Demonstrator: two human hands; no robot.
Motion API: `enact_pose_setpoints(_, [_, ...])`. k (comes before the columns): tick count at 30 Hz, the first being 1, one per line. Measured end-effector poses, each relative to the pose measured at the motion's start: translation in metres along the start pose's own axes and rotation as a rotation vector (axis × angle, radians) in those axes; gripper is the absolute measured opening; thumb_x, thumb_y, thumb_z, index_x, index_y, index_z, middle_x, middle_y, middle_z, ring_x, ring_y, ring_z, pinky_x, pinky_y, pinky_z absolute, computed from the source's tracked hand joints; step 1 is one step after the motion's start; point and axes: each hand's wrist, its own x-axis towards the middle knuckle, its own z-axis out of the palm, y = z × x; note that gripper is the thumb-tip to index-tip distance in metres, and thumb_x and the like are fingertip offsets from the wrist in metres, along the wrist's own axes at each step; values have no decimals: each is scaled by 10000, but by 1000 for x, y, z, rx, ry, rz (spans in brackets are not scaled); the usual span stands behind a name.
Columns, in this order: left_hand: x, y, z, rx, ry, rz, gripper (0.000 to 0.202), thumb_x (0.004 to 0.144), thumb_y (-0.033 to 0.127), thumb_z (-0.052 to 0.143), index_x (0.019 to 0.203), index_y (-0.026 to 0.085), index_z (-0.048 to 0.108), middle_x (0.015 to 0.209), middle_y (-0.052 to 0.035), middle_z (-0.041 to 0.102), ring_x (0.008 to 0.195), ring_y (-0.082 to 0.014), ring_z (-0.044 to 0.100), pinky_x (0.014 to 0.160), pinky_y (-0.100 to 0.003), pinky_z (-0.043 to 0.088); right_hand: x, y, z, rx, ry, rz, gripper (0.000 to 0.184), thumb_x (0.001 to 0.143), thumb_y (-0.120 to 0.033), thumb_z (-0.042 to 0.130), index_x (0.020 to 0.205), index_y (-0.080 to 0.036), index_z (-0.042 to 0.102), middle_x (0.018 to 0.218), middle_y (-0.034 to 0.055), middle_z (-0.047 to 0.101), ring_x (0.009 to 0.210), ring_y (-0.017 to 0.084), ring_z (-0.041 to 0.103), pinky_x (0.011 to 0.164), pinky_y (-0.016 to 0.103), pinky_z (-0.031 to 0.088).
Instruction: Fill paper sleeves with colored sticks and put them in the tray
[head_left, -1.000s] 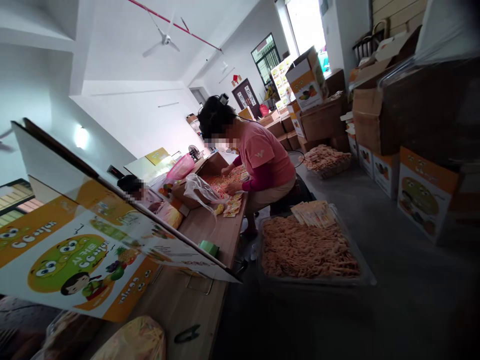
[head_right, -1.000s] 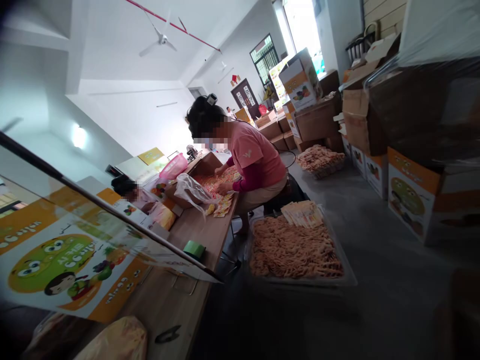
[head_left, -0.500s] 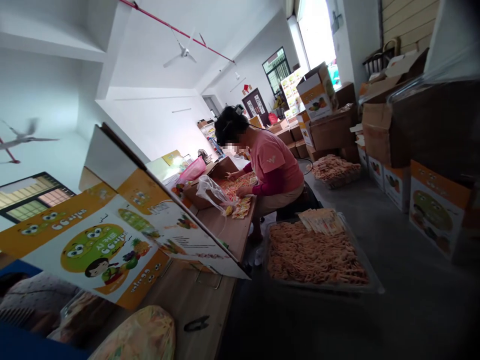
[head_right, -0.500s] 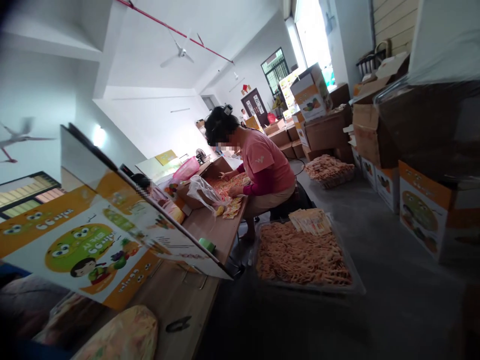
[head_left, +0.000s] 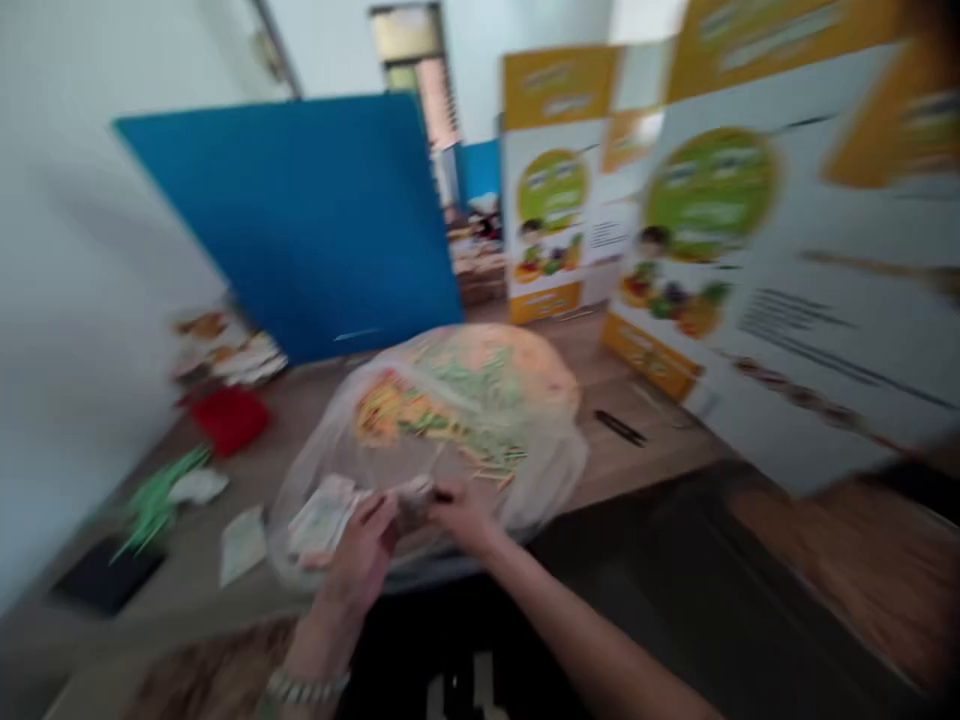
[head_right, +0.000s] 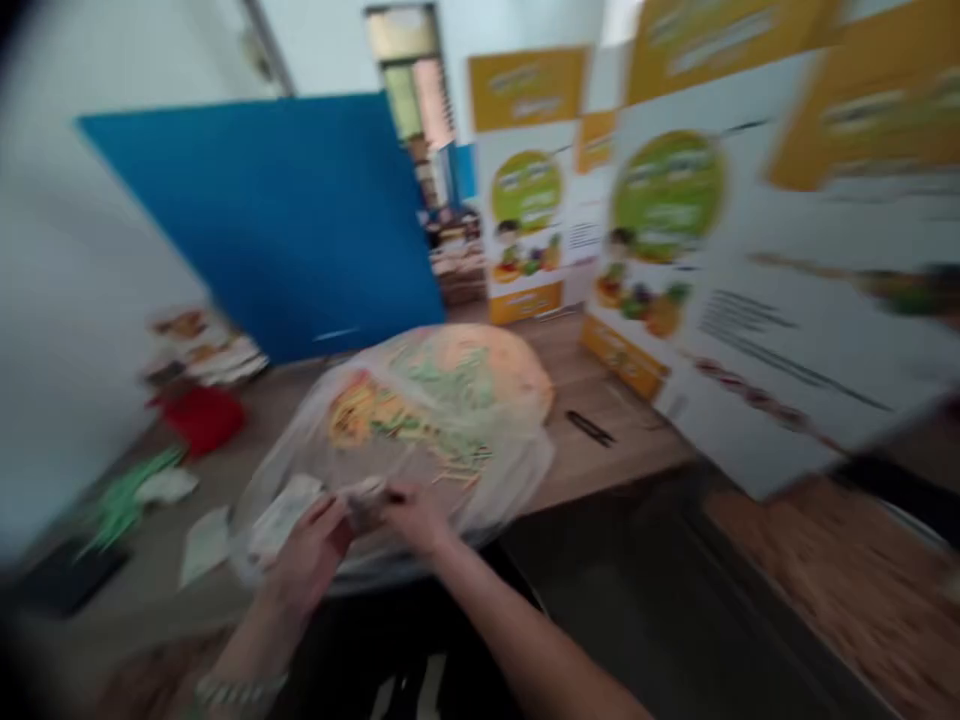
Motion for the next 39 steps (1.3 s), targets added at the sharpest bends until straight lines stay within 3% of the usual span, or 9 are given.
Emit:
enact_pose_setpoints(2, [-10,-13,-51,-86,81,-51,409,740,399,814,1056,164,705,1009,-62,725,893,-198,671,805,-336,553,1,32,31,78,-94,168,231,732,-382,769,769,-166,699,704,-34,646,693,156,588,718,303,499])
enact_pose_setpoints(4, [-6,-22,-76,-151,57,-68,485,638,342,876,1074,189,728,987,-44,742,901,-189,668,819,-295,526,8,48,42,106,-88,254,206,678,-346,772,787,-177,727,702,-37,658,700,158,577,718,286,468])
enact_pose_setpoints(12, [10,-31,-100,-56,74,-7,123,740,267,715,758,163,776,1020,-80,713,1002,-229,634,967,-353,452,15,57,65,-203,-190,217,187,715,-274,728,886,-207,763,830,9,696,809,200,604,766,299,467])
enact_pose_setpoints(17, [3,-41,-116,-108,26,16,233,770,275,704,976,209,790,1357,-80,592,1269,-254,528,1108,-383,372,13,55,76,-383,-256,145,181,802,-320,674,918,-222,771,896,36,713,863,222,625,794,312,484])
enact_pose_setpoints(22, [-9,-34,-140,-91,26,48,207,754,331,742,883,180,799,1124,-94,715,1128,-260,612,1057,-387,427,10,58,105,-376,-282,211,228,820,-408,673,871,-200,750,819,34,710,763,210,621,707,303,496])
enact_pose_setpoints(25, [-20,-19,-170,-19,190,101,134,770,297,706,781,181,772,1032,-67,719,998,-216,641,961,-332,470,9,57,134,-400,-445,191,212,878,-379,619,853,-199,729,806,29,693,768,197,623,714,294,491])
enact_pose_setpoints(28, [-21,-9,-215,152,415,90,178,833,330,636,761,177,692,789,-13,651,787,-167,607,760,-280,484,16,57,152,-550,-478,50,160,893,-318,599,869,-205,709,842,31,685,815,190,626,751,292,474])
enact_pose_setpoints(31, [-2,-13,-259,491,584,88,229,908,337,535,765,181,623,744,0,592,743,-166,571,711,-274,453,26,64,150,-726,-339,-42,157,908,-269,549,899,-205,693,897,43,682,851,191,626,781,305,472])
enact_pose_setpoints(39, [43,-31,-305,1378,409,-8,277,989,279,412,983,176,669,1062,-113,657,914,-248,628,768,-330,459,42,80,153,-1234,-297,-195,267,954,-248,470,1132,-179,656,1142,128,656,1074,285,568,960,442,446])
